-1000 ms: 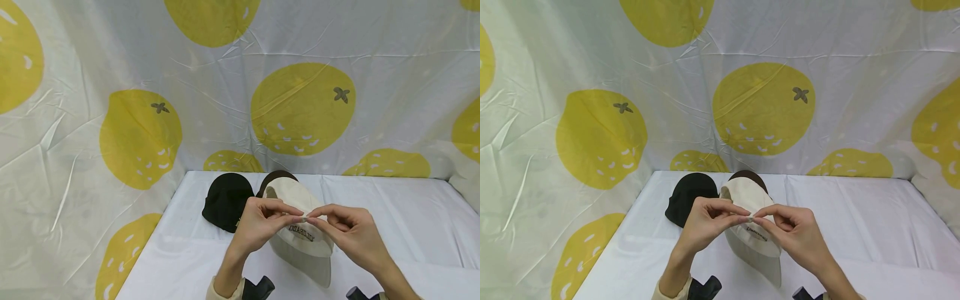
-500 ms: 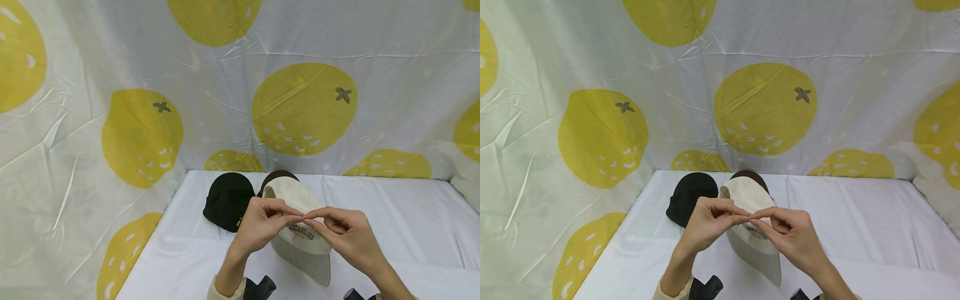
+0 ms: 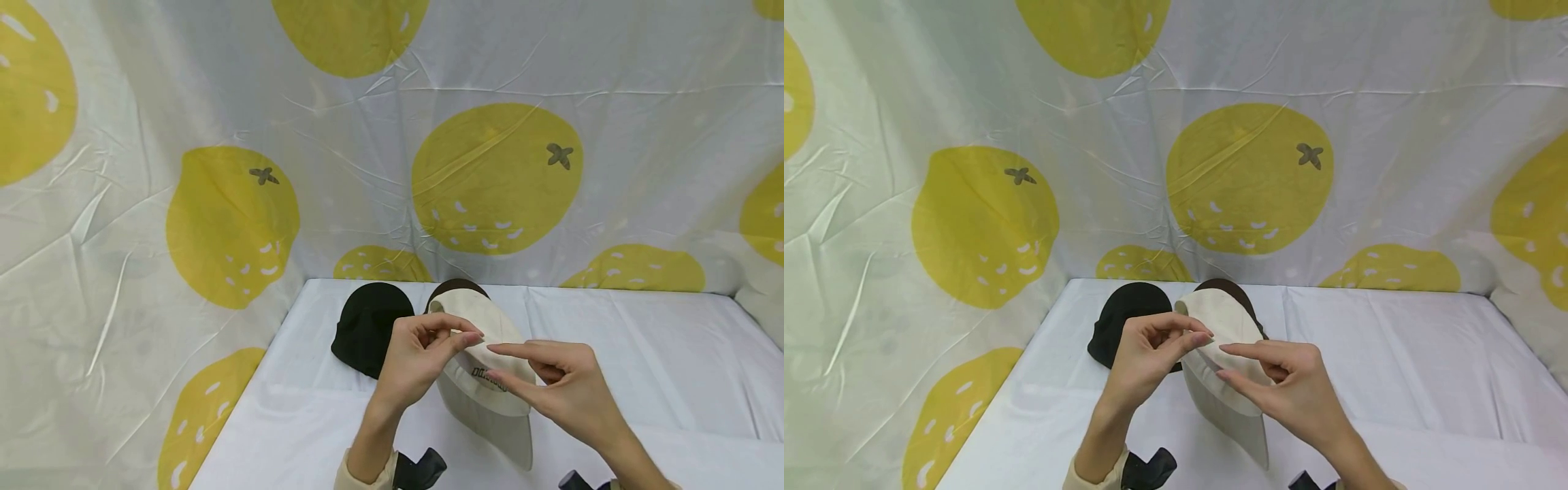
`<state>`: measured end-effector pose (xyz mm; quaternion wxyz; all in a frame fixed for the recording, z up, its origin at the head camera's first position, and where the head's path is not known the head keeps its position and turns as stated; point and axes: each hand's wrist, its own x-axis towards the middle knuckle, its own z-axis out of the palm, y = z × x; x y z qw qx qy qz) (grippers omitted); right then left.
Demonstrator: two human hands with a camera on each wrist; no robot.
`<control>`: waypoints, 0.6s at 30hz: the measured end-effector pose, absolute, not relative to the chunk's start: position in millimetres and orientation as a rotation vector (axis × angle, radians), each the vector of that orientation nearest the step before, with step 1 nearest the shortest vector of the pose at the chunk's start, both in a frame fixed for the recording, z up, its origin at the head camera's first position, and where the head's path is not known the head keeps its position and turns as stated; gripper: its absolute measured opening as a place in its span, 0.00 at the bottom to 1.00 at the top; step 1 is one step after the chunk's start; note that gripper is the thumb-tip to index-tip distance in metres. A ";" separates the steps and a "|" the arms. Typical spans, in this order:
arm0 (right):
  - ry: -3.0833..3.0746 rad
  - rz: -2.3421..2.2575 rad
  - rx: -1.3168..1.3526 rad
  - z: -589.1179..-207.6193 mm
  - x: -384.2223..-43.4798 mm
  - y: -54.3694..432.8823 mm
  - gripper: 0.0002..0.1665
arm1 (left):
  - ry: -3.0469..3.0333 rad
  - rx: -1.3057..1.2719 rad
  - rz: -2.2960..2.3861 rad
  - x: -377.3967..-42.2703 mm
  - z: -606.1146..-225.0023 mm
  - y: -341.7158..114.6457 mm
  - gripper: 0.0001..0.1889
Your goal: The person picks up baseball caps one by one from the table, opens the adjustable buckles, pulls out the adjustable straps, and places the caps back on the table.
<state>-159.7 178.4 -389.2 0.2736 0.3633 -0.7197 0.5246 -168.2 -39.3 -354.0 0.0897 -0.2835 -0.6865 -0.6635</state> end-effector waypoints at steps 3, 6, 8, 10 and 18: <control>-1.943 1.400 0.983 -391.8 -161.2 177.7 0.29 | -2.049 -0.832 -1.981 -167.9 -353.8 -39.4 0.04; -1.940 1.383 1.008 -393.8 -162.6 176.8 0.30 | -2.055 -0.828 -1.988 -167.7 -353.4 -39.4 0.05; -1.931 1.364 1.025 -394.6 -163.6 176.4 0.30 | -2.059 -0.826 -1.991 -167.7 -353.2 -39.7 0.05; -1.918 1.346 1.030 -395.2 -164.6 176.0 0.29 | -2.065 -0.823 -1.992 -167.7 -353.0 -40.5 0.05; -1.881 1.307 1.043 -395.8 -168.1 176.8 0.26 | -2.063 -0.847 -2.066 -168.4 -352.9 -47.6 0.08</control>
